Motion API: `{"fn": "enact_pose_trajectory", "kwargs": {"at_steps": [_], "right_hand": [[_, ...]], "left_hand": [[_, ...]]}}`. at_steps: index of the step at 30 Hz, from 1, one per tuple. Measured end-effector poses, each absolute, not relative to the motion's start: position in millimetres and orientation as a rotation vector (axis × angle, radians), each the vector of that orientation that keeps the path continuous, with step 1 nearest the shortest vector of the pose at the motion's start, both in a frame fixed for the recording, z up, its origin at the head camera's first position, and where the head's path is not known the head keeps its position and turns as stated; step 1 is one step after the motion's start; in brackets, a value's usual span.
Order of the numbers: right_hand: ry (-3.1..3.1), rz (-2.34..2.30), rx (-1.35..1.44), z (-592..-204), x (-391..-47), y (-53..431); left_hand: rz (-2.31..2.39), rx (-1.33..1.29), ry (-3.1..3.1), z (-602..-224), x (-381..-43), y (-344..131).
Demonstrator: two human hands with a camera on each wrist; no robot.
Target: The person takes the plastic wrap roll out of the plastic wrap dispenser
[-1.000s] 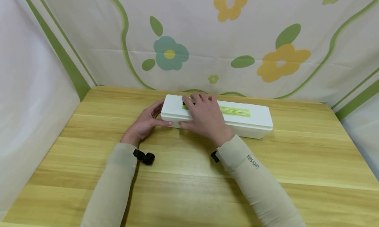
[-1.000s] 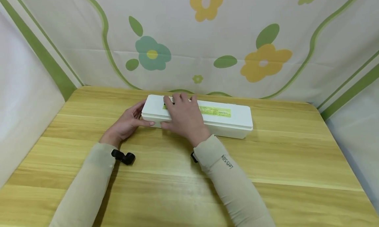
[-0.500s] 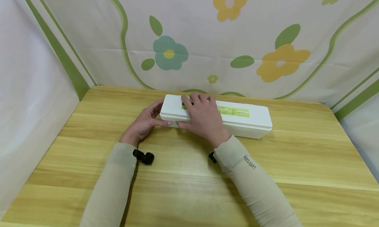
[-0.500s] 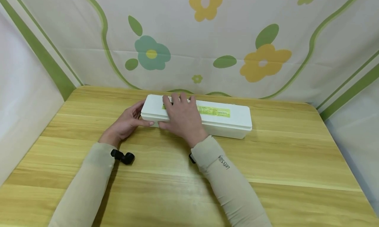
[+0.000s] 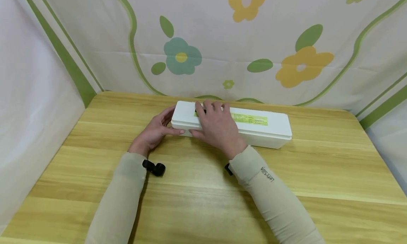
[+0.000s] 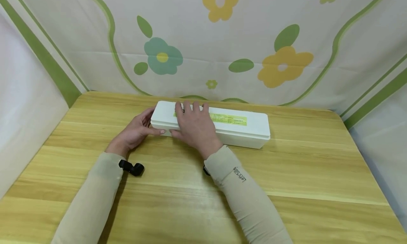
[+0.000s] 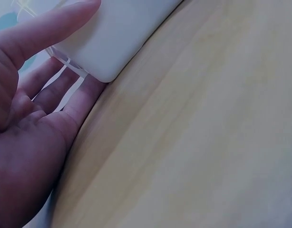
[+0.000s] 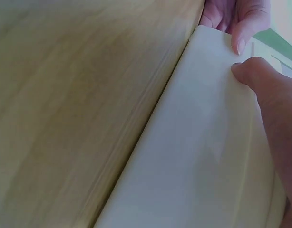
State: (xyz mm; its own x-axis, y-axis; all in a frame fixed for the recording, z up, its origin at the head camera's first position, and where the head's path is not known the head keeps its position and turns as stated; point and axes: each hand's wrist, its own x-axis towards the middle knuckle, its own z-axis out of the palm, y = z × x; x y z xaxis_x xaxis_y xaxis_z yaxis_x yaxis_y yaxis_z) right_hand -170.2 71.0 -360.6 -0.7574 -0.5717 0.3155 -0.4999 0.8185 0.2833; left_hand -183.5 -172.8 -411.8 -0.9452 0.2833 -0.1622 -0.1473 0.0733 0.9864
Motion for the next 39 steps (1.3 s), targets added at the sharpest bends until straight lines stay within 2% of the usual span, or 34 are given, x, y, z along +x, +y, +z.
{"fn": "enact_pose_trajectory", "kwargs": {"at_steps": [39], "right_hand": [[-2.559,-0.285,0.809,-365.6,-167.0,69.2]], "left_hand": [[1.908,0.129,2.084,-407.0,-182.6,-166.6]]}}
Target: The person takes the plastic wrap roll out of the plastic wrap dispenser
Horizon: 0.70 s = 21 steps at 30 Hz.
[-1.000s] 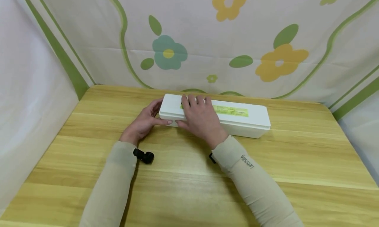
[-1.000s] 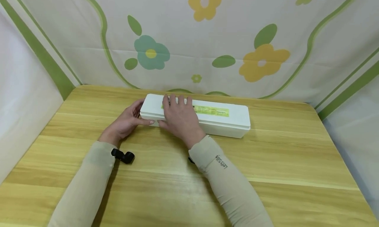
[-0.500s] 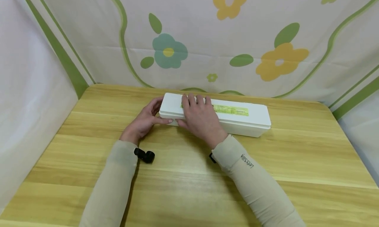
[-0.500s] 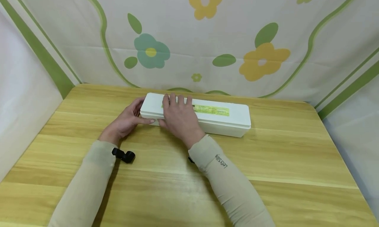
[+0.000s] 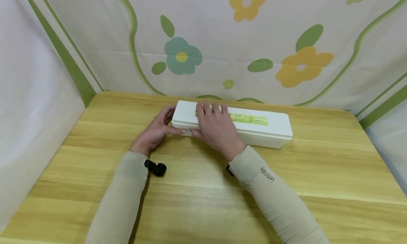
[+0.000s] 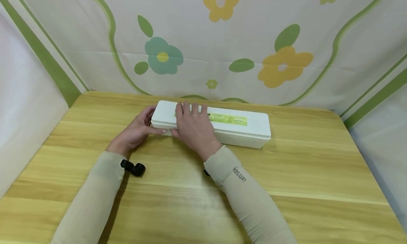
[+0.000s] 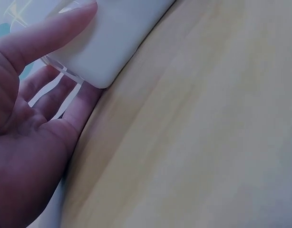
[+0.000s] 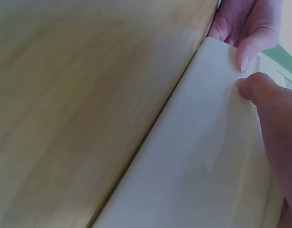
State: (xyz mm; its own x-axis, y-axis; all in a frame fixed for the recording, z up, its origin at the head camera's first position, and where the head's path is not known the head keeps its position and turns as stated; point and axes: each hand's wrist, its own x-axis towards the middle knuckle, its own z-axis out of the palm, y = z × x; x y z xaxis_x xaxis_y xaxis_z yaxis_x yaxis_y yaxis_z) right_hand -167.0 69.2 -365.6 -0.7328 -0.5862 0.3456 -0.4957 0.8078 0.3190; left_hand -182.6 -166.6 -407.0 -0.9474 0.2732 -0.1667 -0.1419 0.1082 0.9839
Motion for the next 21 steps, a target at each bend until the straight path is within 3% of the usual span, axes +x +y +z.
{"fn": "enact_pose_trajectory", "kwargs": {"at_steps": [21], "right_hand": [[-2.639,-0.188,0.817,-361.6,-169.0,72.5]], "left_hand": [[1.910,0.128,2.088,-408.0,-182.9,-168.1]]}}
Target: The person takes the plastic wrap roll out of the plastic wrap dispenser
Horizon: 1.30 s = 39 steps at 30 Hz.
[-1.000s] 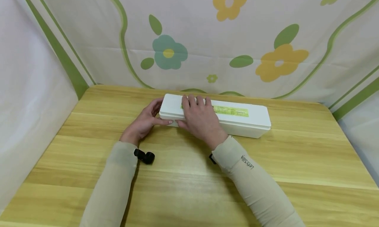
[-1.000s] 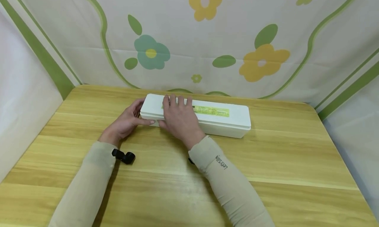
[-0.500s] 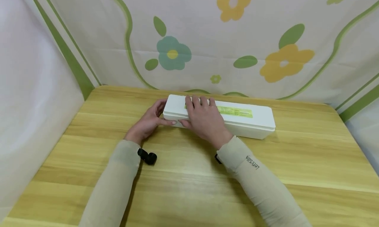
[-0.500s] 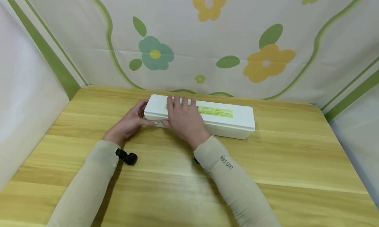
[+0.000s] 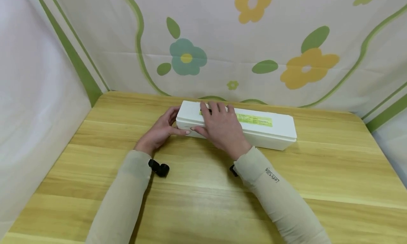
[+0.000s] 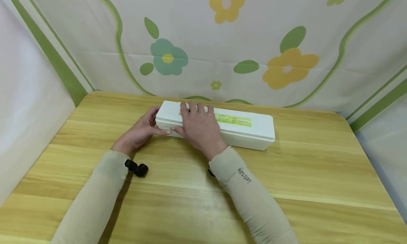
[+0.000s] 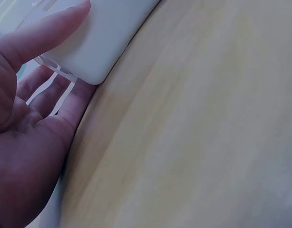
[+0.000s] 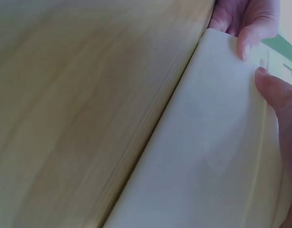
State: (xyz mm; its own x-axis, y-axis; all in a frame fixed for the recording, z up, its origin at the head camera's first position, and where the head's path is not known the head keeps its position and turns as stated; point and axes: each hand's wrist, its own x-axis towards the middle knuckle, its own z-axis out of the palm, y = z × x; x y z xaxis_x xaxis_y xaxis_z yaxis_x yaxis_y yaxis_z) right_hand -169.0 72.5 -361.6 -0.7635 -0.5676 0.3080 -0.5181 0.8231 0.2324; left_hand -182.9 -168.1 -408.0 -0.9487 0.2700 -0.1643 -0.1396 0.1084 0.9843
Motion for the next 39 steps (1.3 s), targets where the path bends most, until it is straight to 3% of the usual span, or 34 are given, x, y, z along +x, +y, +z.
{"fn": "enact_pose_trajectory", "kwargs": {"at_steps": [39], "right_hand": [[-2.427,-0.002,0.723,-360.0,-163.1,86.2]], "left_hand": [[1.907,0.170,2.099,-409.4,-182.1,-171.2]]}}
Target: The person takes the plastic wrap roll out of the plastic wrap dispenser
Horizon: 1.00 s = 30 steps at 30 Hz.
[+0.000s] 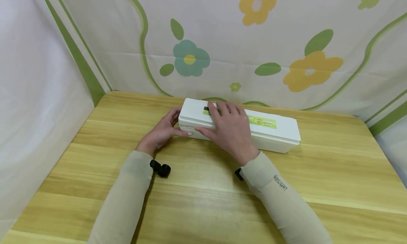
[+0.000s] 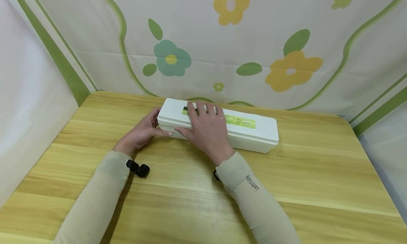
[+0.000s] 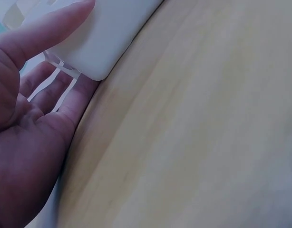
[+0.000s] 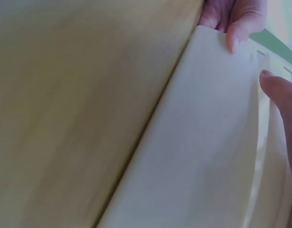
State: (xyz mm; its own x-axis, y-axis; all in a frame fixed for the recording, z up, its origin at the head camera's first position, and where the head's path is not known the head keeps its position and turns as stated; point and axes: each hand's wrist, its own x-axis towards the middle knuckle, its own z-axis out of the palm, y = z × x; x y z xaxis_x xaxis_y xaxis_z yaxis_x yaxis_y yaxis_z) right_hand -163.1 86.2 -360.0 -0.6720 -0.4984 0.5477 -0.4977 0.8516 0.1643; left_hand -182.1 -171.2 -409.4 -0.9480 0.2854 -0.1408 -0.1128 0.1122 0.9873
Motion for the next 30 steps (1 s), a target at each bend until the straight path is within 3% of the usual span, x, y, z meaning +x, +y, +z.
{"fn": "enact_pose_trajectory", "kwargs": {"at_steps": [18,30], "right_hand": [[-2.838,0.014,0.513,-356.8,-146.8,161.4],[-2.686,0.101,0.509,-364.0,-140.4,227.6]], "left_hand": [[1.901,0.154,2.072,-409.6,-182.6,-168.7],[1.893,0.153,2.088,-410.6,-182.6,-170.6]]}}
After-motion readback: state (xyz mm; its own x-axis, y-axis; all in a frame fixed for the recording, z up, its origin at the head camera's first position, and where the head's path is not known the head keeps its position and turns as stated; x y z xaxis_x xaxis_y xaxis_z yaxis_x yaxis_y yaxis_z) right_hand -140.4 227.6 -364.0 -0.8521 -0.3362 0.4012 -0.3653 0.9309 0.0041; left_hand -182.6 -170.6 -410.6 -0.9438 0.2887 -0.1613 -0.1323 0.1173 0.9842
